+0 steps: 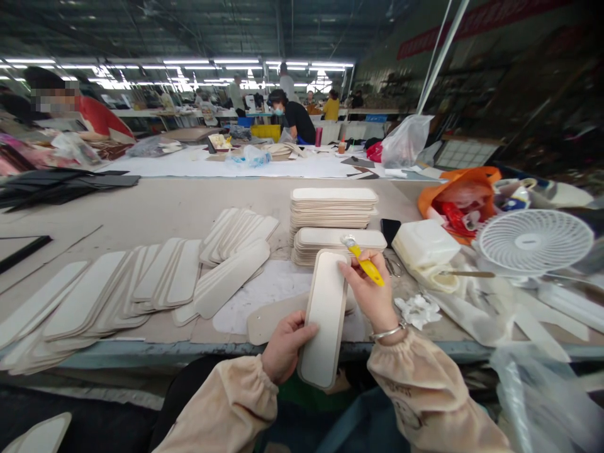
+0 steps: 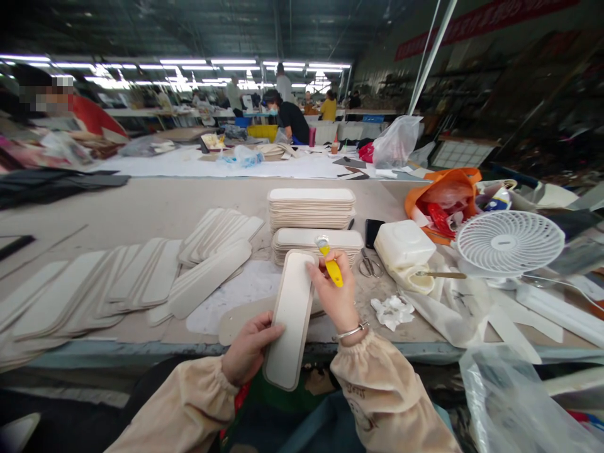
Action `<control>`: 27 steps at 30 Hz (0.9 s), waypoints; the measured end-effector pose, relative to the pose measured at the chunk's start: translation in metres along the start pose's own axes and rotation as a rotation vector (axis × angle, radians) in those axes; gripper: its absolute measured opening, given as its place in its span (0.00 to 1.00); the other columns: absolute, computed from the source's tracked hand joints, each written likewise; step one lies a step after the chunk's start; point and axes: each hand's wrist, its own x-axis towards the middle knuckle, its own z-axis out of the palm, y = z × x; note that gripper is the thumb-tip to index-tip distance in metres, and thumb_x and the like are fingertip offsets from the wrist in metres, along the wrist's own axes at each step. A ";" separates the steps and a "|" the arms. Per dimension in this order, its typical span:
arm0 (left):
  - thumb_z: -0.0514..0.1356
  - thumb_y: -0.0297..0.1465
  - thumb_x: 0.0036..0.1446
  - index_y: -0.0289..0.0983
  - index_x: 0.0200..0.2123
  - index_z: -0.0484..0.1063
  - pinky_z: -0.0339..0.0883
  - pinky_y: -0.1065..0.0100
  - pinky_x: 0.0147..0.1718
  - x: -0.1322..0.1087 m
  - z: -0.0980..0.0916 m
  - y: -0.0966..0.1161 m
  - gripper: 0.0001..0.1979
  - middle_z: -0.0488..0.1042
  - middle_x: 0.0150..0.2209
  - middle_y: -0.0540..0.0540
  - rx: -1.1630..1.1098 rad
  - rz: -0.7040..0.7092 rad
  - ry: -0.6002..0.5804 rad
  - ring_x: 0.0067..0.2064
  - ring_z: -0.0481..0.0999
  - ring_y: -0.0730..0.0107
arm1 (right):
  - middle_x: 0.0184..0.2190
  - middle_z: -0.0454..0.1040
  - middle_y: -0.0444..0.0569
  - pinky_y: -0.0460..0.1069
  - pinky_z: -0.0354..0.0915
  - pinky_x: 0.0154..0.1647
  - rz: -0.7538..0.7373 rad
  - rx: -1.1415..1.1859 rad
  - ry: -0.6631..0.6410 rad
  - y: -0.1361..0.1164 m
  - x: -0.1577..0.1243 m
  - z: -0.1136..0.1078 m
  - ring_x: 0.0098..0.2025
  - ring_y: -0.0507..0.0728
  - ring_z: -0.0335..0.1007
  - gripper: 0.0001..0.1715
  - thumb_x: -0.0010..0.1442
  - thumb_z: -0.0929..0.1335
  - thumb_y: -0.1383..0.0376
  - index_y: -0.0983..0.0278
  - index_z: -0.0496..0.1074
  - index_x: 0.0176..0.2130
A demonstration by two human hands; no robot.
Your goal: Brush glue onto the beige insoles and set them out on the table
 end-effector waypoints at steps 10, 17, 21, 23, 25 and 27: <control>0.73 0.39 0.43 0.32 0.35 0.76 0.68 0.68 0.32 0.000 -0.001 -0.002 0.20 0.80 0.32 0.43 -0.039 -0.028 -0.048 0.30 0.75 0.69 | 0.31 0.67 0.39 0.47 0.64 0.32 -0.013 -0.050 0.023 0.003 -0.001 -0.002 0.30 0.52 0.65 0.22 0.51 0.75 0.59 0.58 0.60 0.38; 0.73 0.38 0.42 0.32 0.35 0.76 0.67 0.69 0.31 0.000 0.001 0.001 0.20 0.80 0.29 0.45 -0.036 -0.035 -0.049 0.29 0.75 0.69 | 0.29 0.67 0.38 0.47 0.63 0.31 -0.009 -0.070 0.023 0.001 -0.002 -0.001 0.28 0.51 0.63 0.22 0.51 0.75 0.59 0.58 0.60 0.38; 0.74 0.37 0.40 0.32 0.33 0.76 0.66 0.70 0.30 0.000 -0.001 0.001 0.19 0.79 0.28 0.45 -0.043 -0.052 -0.034 0.28 0.74 0.70 | 0.29 0.67 0.38 0.47 0.62 0.31 -0.025 -0.082 0.028 0.005 0.000 -0.003 0.27 0.50 0.63 0.23 0.50 0.75 0.60 0.58 0.60 0.37; 0.74 0.37 0.41 0.32 0.34 0.76 0.67 0.70 0.31 0.000 -0.002 0.001 0.19 0.79 0.28 0.45 -0.050 -0.062 -0.040 0.29 0.74 0.69 | 0.29 0.67 0.38 0.46 0.62 0.31 -0.037 -0.074 0.033 0.007 0.000 -0.003 0.28 0.50 0.63 0.23 0.50 0.76 0.61 0.58 0.60 0.37; 0.73 0.38 0.42 0.31 0.35 0.77 0.67 0.70 0.31 -0.002 -0.001 0.002 0.19 0.79 0.28 0.45 -0.056 -0.070 -0.055 0.30 0.75 0.69 | 0.28 0.67 0.38 0.46 0.62 0.32 -0.052 -0.059 0.038 0.006 0.000 -0.003 0.28 0.50 0.64 0.22 0.50 0.76 0.63 0.58 0.61 0.37; 0.72 0.38 0.44 0.31 0.35 0.77 0.67 0.70 0.32 -0.005 0.001 0.004 0.18 0.79 0.28 0.46 -0.058 -0.070 -0.076 0.31 0.75 0.69 | 0.29 0.67 0.38 0.46 0.62 0.33 -0.061 -0.037 0.033 0.004 -0.001 -0.003 0.29 0.50 0.64 0.21 0.50 0.75 0.65 0.58 0.61 0.37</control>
